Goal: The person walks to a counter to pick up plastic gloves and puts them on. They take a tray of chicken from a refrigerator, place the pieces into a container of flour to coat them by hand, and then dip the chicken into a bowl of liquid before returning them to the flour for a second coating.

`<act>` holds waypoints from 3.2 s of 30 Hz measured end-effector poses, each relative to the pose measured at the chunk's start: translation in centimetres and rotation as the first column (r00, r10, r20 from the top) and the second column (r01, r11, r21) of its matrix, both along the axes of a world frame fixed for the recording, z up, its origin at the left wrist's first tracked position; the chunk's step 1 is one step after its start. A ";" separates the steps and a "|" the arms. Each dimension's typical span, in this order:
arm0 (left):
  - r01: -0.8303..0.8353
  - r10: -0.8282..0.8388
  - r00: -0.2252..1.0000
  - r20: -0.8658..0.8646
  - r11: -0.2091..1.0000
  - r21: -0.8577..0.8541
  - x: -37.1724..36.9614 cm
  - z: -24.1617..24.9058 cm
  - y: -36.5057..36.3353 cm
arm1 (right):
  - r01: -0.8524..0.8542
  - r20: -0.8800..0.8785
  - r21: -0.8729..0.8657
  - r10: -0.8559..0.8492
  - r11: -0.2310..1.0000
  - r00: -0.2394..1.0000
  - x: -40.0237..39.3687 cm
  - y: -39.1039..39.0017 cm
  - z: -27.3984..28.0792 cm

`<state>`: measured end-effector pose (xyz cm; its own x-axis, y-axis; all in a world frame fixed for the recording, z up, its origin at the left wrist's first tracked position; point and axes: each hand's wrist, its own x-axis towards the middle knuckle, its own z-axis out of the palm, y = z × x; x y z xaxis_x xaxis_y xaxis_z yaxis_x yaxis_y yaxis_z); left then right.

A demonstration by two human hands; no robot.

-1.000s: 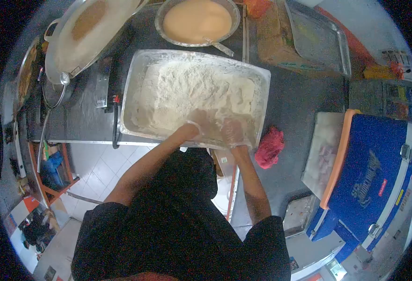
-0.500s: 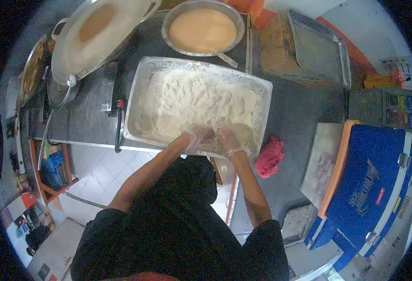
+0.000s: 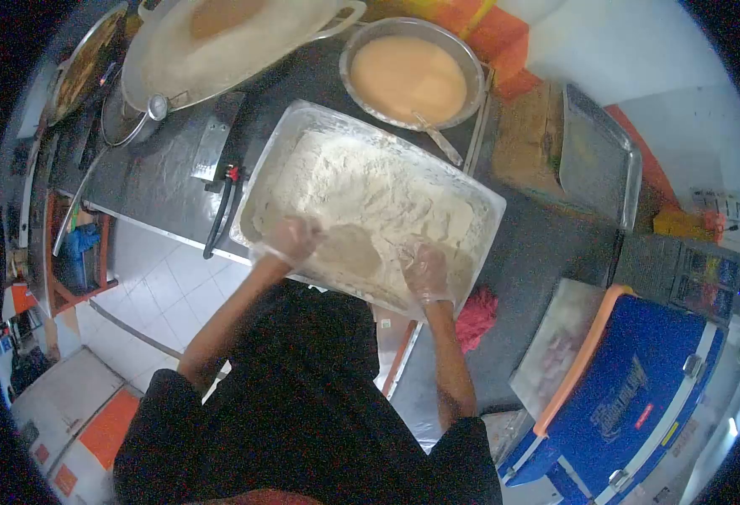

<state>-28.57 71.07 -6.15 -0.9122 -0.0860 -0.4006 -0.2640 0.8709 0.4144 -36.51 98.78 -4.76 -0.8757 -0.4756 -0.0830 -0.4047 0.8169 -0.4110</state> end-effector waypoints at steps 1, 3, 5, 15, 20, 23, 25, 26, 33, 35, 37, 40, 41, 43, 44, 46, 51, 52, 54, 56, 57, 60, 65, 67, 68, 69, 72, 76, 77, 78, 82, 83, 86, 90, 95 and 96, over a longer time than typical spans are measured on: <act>0.020 -0.022 0.999 -0.027 0.997 -0.069 1.0 -1.1 -1.6 | -0.020 -0.038 -0.013 0.020 1.000 0.999 -0.6 -0.4 0.8; 0.019 -0.022 0.999 -0.025 0.994 -0.108 1.8 -1.4 -3.2 | -0.042 -0.037 -0.071 0.039 0.997 0.999 -2.2 -1.8 3.2; -0.034 0.035 0.999 0.031 0.999 -0.042 2.6 -0.9 -4.1 | -0.050 0.045 -0.153 0.057 0.987 0.997 -4.9 -3.3 5.6; -0.250 0.369 0.805 -0.465 0.921 0.298 3.7 -3.6 -3.1 | -0.107 -0.322 -0.217 0.032 0.970 0.946 -28.2 -13.3 5.3; -0.264 0.390 0.826 -0.407 0.906 0.332 3.3 -3.4 -3.4 | 0.050 -0.395 0.341 0.095 0.939 0.914 -37.1 -18.3 -5.7; -0.255 0.301 0.893 -0.334 0.951 0.176 3.3 -4.4 -3.5 | 0.030 -0.415 0.564 0.252 0.825 0.874 -43.8 -17.8 -14.9; -0.242 0.289 0.895 -0.341 0.954 0.175 3.3 -5.4 -3.7 | -0.023 -0.420 0.642 0.376 0.767 0.826 -47.2 -17.1 -18.5; -0.243 0.278 0.911 -0.304 0.959 0.149 3.1 -5.2 -3.8 | -0.049 -0.389 0.688 0.425 0.724 0.817 -46.9 -17.0 -18.6; -0.197 0.196 0.980 0.022 0.977 0.085 2.0 -4.4 -4.2 | -0.106 -0.213 0.127 0.132 0.986 0.968 -33.5 -18.2 3.0; 0.029 -0.070 0.996 -0.050 0.825 -0.565 1.3 -11.1 -3.8 | -0.153 -0.214 -0.026 0.144 0.988 0.966 -29.7 -18.1 7.6; -0.129 -0.142 0.927 -0.347 0.748 -0.652 0.2 -13.8 -3.0 | -0.196 -0.186 -0.164 0.165 0.967 0.969 -25.7 -17.1 10.0; -0.278 0.187 0.876 -0.444 0.949 -0.151 -3.3 -11.6 -3.2 | -0.314 -0.197 -0.183 0.278 0.932 0.940 -21.6 -15.0 9.9; -0.206 0.118 0.910 -0.398 0.961 -0.184 -3.7 -12.4 -3.5 | -0.361 -0.215 -0.158 0.325 0.919 0.921 -20.3 -14.3 9.9; -0.052 -0.031 0.948 -0.317 0.967 -0.248 -4.9 -14.0 -3.8 | -0.361 0.004 -0.220 0.371 0.906 0.929 -16.4 -15.0 10.9; -0.081 0.032 0.961 -0.273 0.982 -0.170 -4.7 -13.6 -3.9 | -0.462 -0.044 -0.160 0.461 0.872 0.886 -15.6 -14.8 9.9; -0.033 0.005 0.979 -0.201 0.990 -0.135 -4.9 -11.5 -4.4 | -0.324 0.050 -0.270 0.350 0.907 0.936 -14.8 -13.1 2.5; -0.166 0.166 0.986 0.017 0.964 0.210 -2.1 -8.9 -5.1 | -0.062 -0.284 0.048 0.073 0.997 0.956 -11.2 -8.1 -12.9; -0.113 0.101 0.991 0.085 0.980 0.161 -1.8 -10.4 -4.6 | -0.069 -0.414 0.082 0.097 0.994 0.905 -10.4 -7.9 -14.2; 0.042 -0.057 0.983 0.174 0.995 0.092 -0.9 -13.6 -2.6 | -0.047 -0.648 0.123 0.116 0.991 0.753 -9.3 -7.1 -18.6; 0.261 -0.265 0.955 0.134 0.964 0.050 -1.0 -11.9 -0.3 | -0.018 -0.601 0.152 0.107 0.988 0.792 -7.9 -6.8 -19.9; 0.387 -0.388 0.918 0.083 0.922 0.020 -1.4 -10.4 0.9 | 0.003 -0.433 0.176 0.075 0.984 0.898 -5.9 -6.2 -18.9; 0.494 -0.493 0.846 0.204 0.868 0.051 -2.3 -9.2 2.1 | -0.205 0.224 0.397 0.123 0.894 0.967 -2.4 -6.0 -11.0; 0.472 -0.486 0.865 0.124 0.872 0.131 -4.0 -13.5 4.3 | -0.339 0.342 0.385 0.208 0.858 0.916 0.7 -8.1 -12.0; 0.419 -0.428 0.904 0.008 0.887 0.195 -4.7 -11.6 4.1 | -0.240 0.322 0.184 0.173 0.953 0.931 0.8 -7.5 -15.9; 0.283 -0.259 0.958 -0.126 0.926 0.248 -4.5 -11.2 3.8 | -0.101 0.313 -0.020 0.102 0.995 0.944 0.6 -6.4 -19.6; 0.152 -0.073 0.966 -0.249 0.936 0.316 -4.9 -10.8 3.3 | 0.042 0.318 -0.227 0.033 0.973 0.947 0.1 -6.2 -21.6; 0.127 -0.121 0.989 -0.083 0.989 0.073 -6.0 -9.3 1.8 | 0.302 0.396 -0.257 -0.185 0.918 0.899 0.4 -7.2 -13.6; 0.529 -0.529 0.848 -0.015 0.849 0.003 -6.7 -15.9 4.7 | 0.116 0.295 -0.004 -0.110 0.993 0.949 -1.0 -6.4 -19.0; 0.386 -0.386 0.923 -0.009 0.923 0.007 -7.1 -14.2 4.6 | 0.039 0.300 0.114 -0.071 0.993 0.951 -1.5 -6.3 -20.3; 0.231 -0.231 0.973 -0.006 0.973 0.005 -7.5 -13.2 4.6 | -0.039 0.306 0.226 -0.033 0.973 0.951 -2.4 -6.4 -21.4; -0.105 0.166 0.901 -0.401 0.980 0.171 -8.4 -9.5 0.6 | 0.082 0.180 -0.263 -0.034 0.961 0.983 -5.2 -3.6 -24.2; -0.033 0.056 0.936 -0.349 0.997 0.074 -9.5 -11.3 0.5 | 0.032 0.059 -0.343 -0.012 0.939 0.998 -5.8 -3.4 -24.8; 0.178 -0.185 0.972 -0.144 0.982 -0.063 -12.2 -16.3 1.8 | -0.214 -0.238 -0.297 0.145 0.931 0.960 -7.6 -3.7 -25.6; 0.150 -0.147 0.983 -0.107 0.989 0.016 -11.6 -14.4 1.8 | 0.274 0.347 -0.873 0.119 0.404 0.930 -8.2 -5.4 -25.5; 0.067 -0.066 0.966 -0.251 0.998 -0.007 -12.2 -15.5 -0.2 | 0.600 0.620 -0.583 -0.177 0.548 0.764 -8.7 -7.7 -16.5; 0.119 -0.139 0.935 -0.325 0.989 -0.083 -12.7 -18.3 0.2 | 0.570 0.538 -0.368 -0.332 0.734 0.775 -9.3 -9.0 -16.1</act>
<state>-41.26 71.30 -24.40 -0.9969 0.0266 -0.0739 -0.0056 0.9147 0.4041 -45.76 89.73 -20.88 -0.9271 -0.1077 -0.3591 0.2644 0.4911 -0.8300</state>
